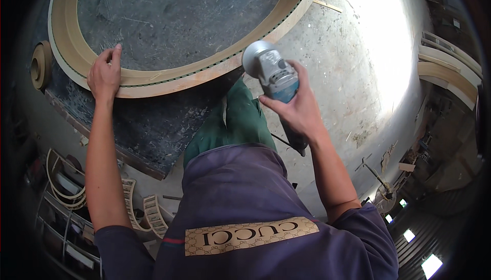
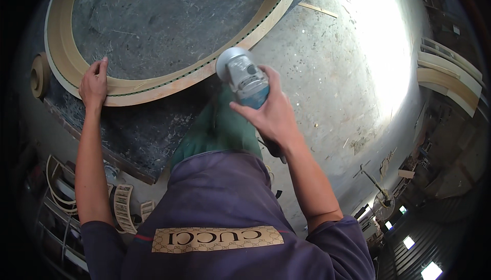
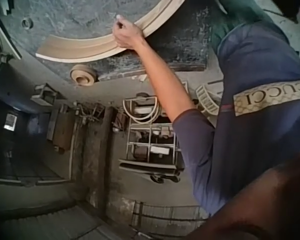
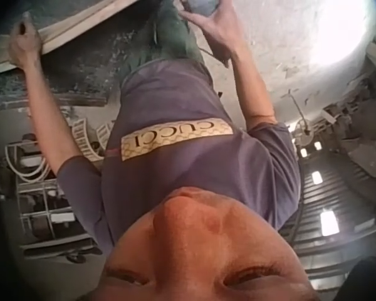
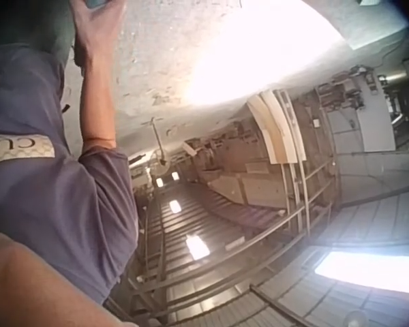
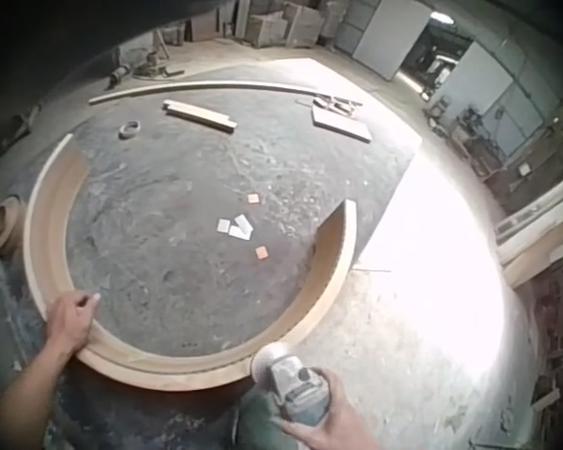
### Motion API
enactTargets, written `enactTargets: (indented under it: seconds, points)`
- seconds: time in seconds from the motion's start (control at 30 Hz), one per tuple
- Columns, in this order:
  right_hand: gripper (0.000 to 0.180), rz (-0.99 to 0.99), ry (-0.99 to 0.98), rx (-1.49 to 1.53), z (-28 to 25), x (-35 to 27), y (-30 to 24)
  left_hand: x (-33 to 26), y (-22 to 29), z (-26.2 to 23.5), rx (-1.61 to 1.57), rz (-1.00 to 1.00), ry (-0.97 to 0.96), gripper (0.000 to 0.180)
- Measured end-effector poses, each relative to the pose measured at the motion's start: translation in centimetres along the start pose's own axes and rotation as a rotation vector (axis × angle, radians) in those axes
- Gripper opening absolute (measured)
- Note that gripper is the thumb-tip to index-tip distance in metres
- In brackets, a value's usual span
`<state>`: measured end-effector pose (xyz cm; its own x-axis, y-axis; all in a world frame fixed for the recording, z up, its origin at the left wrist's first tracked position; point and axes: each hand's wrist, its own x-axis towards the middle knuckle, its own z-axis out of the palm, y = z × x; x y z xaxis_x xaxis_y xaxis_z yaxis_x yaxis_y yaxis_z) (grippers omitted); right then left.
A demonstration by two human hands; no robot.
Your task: Sanding the edges and surface of a curved wooden furniture component using an electric angle grinder.
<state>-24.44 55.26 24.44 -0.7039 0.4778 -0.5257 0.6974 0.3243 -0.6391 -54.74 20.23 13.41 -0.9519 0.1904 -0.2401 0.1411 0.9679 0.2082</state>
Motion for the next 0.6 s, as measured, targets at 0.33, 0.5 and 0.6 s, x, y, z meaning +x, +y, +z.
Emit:
enactTargets:
  seconds: [0.33, 0.5, 0.6]
  points:
    - [0.100, -0.189, -0.243, -0.110, 6.5, -3.0, -2.9, -0.1, -0.1, 0.2, -0.053, 0.013, 0.038, 0.059]
    - [0.098, -0.171, -0.211, -0.120, 5.8, -2.7, -3.1, -0.1, -0.2, 0.1, -0.053, 0.000, 0.028, 0.058]
    - [0.099, -0.113, -0.131, -0.114, 4.0, -2.2, -2.5, -0.2, -0.3, 0.1, -0.072, 0.016, 0.043, 0.058]
